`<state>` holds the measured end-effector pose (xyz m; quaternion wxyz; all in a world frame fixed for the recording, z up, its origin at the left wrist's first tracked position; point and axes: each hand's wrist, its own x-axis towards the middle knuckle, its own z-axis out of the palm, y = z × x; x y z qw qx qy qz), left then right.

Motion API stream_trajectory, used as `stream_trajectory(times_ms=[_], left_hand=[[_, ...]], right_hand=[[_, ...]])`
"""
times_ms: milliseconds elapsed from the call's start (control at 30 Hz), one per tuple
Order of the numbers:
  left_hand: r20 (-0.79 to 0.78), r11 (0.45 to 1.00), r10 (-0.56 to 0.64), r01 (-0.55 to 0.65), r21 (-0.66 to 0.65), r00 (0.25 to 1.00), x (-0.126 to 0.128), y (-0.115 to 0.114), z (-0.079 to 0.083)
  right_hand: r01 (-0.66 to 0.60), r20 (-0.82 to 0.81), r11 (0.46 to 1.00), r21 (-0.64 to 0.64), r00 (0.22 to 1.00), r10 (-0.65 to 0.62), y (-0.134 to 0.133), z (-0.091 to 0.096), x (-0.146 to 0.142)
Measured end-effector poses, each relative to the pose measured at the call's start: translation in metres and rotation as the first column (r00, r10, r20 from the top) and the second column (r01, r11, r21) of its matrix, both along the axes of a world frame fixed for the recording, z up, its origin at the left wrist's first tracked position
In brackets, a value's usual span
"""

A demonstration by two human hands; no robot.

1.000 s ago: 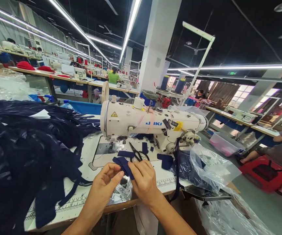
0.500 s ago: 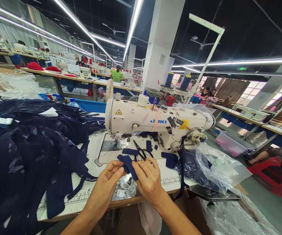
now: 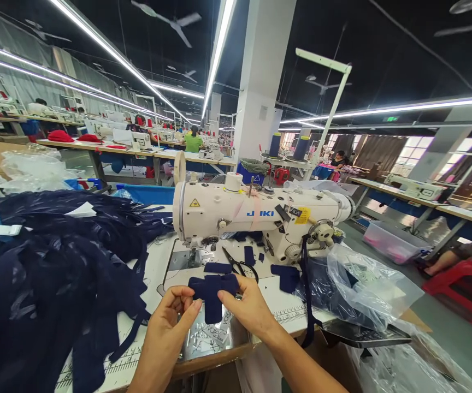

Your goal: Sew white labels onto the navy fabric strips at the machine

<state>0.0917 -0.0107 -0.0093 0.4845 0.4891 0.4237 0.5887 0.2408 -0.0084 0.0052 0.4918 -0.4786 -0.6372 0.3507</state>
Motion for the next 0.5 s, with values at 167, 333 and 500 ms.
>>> stream_trajectory(times_ms=[167,333,500], left_hand=[[-0.027,0.998,0.034,-0.033,0.054,0.999,-0.005,-0.001,0.001],[-0.009,0.998,0.036,-0.036,0.048,0.999,-0.01,0.001,0.003],[-0.026,0.998,0.031,-0.03,0.054,0.999,-0.015,0.003,0.002]], right_hand=[[-0.02,-0.034,0.999,-0.025,0.999,0.019,0.002,-0.004,0.001],[-0.067,-0.076,0.996,-0.065,0.995,0.062,0.004,-0.008,0.002],[-0.1,-0.064,0.993,-0.067,0.993,0.096,0.004,-0.006,0.0]])
